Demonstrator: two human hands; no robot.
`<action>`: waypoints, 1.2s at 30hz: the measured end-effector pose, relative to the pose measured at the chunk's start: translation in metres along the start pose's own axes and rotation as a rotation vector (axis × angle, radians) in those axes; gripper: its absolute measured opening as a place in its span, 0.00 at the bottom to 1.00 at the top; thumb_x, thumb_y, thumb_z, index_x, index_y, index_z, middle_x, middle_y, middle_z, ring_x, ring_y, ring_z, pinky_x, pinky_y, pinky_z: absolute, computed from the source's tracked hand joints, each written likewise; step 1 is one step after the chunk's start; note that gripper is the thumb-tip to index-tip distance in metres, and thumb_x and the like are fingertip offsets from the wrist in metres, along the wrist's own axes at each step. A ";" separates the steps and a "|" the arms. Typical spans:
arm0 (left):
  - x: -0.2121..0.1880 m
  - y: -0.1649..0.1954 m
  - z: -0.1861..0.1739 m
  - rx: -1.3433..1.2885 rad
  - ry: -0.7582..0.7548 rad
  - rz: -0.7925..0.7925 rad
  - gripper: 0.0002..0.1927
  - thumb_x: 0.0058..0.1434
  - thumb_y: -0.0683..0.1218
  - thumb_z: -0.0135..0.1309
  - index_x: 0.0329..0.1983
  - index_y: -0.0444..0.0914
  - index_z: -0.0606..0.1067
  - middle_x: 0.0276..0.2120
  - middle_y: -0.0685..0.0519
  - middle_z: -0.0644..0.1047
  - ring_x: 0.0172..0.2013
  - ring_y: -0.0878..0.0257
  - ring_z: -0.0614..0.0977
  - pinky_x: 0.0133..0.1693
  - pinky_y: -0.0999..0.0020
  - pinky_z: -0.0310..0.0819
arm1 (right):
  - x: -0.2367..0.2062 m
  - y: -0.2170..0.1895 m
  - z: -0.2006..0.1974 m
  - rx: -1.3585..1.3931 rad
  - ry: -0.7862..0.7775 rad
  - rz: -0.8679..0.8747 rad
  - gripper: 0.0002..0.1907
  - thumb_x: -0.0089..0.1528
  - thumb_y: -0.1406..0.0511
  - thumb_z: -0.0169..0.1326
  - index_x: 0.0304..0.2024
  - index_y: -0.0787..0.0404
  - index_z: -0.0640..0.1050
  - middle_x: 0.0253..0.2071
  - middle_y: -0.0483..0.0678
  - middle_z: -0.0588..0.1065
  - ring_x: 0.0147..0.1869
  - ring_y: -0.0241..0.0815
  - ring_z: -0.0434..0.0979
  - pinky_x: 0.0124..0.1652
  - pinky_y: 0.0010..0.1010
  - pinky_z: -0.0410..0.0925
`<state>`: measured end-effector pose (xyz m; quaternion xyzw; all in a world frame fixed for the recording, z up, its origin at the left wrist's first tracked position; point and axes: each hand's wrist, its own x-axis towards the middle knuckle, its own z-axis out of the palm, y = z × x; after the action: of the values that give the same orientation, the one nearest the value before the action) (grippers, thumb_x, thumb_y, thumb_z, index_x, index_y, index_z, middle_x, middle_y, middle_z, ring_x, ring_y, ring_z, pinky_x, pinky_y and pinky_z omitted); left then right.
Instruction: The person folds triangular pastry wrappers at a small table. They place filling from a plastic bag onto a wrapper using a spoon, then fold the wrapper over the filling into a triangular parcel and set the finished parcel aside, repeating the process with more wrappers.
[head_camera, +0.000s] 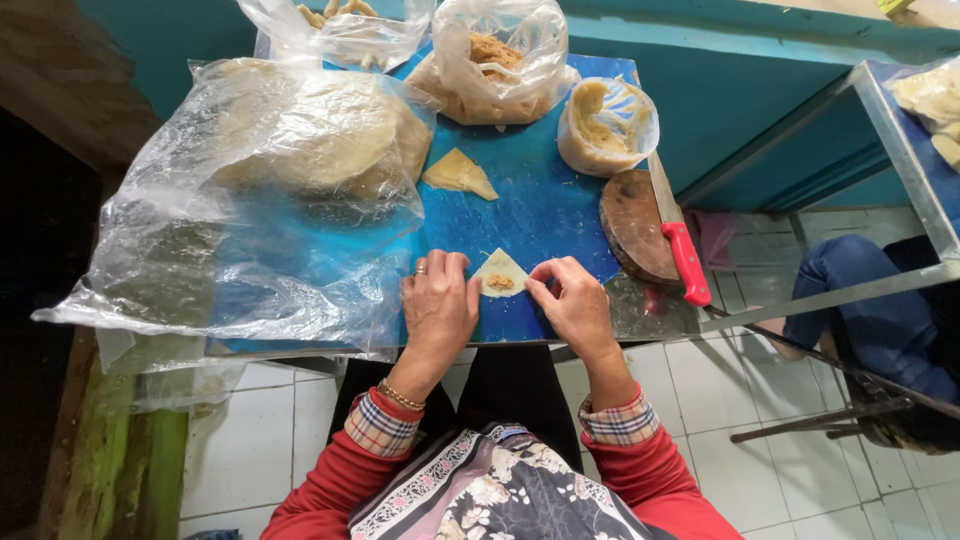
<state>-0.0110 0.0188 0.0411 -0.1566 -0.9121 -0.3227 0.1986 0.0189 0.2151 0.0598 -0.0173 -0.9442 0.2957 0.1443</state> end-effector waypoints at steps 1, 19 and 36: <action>0.000 0.000 0.000 0.003 -0.020 -0.010 0.11 0.56 0.46 0.63 0.38 0.38 0.75 0.37 0.49 0.73 0.41 0.50 0.76 0.38 0.52 0.68 | -0.001 -0.003 0.000 -0.015 0.024 -0.014 0.08 0.58 0.60 0.65 0.36 0.56 0.82 0.36 0.44 0.77 0.27 0.38 0.77 0.31 0.32 0.70; 0.000 0.008 -0.001 -0.005 -0.104 0.003 0.09 0.58 0.45 0.61 0.34 0.38 0.72 0.35 0.48 0.73 0.38 0.50 0.78 0.35 0.53 0.70 | -0.004 -0.012 0.003 0.267 -0.034 0.064 0.06 0.60 0.66 0.63 0.39 0.60 0.82 0.36 0.45 0.82 0.33 0.35 0.81 0.33 0.28 0.72; 0.000 0.011 0.002 -0.551 -0.073 -0.024 0.08 0.60 0.39 0.59 0.40 0.34 0.72 0.35 0.46 0.78 0.35 0.51 0.83 0.36 0.59 0.78 | -0.012 -0.019 0.006 0.297 -0.003 -0.086 0.18 0.61 0.71 0.59 0.54 0.58 0.77 0.43 0.44 0.82 0.39 0.35 0.82 0.31 0.26 0.71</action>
<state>-0.0072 0.0284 0.0459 -0.2053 -0.7984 -0.5549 0.1117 0.0295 0.1946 0.0627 0.0451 -0.8901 0.4257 0.1565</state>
